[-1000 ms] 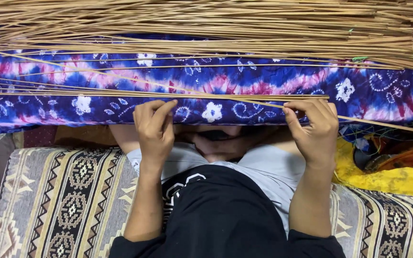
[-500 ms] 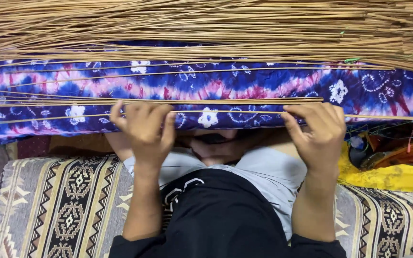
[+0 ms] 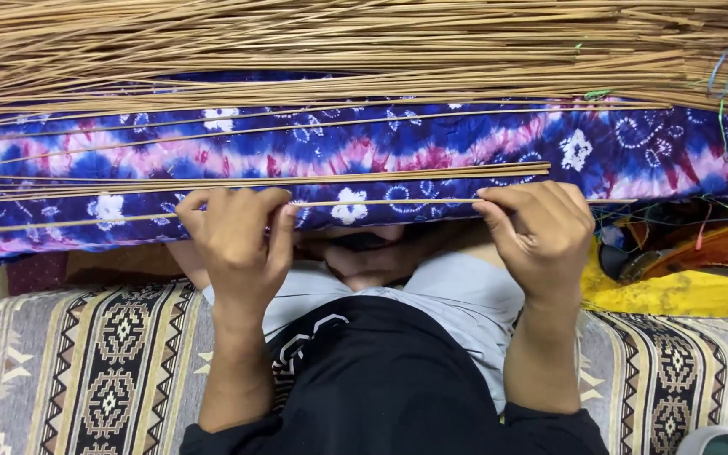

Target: Weaving thin bamboo sticks into a mat or screen while seated on the floor.

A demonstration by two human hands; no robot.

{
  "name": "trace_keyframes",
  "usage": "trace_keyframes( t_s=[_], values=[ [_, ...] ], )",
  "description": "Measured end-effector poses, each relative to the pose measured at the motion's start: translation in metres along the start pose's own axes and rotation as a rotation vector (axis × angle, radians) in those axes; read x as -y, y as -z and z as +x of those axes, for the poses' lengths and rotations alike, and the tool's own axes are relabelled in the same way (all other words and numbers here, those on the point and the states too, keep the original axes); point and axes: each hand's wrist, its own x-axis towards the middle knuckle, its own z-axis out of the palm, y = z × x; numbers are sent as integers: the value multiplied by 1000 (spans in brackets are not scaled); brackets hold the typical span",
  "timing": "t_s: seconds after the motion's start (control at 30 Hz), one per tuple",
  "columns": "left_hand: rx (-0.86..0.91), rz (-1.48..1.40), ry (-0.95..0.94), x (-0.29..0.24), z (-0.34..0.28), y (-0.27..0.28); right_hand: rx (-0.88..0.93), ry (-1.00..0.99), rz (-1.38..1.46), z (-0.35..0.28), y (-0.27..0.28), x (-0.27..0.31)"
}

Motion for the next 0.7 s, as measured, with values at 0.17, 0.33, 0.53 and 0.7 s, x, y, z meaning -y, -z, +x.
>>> trace_keyframes(
  t_s=[0.17, 0.33, 0.53, 0.7],
  values=[
    [-5, -2, 11, -1, -2, 0, -12, -21, 24, 1, -5, 1],
    [16, -7, 8, -5, -7, -8, 14, -17, 51, 2, -11, 1],
    [70, 27, -24, -9, -14, -20, 51, -23, 52, -2, -18, 1],
    [76, 42, 17, 6, -16, -15, 158, -63, -8, -13, -14, -15]
  ],
)
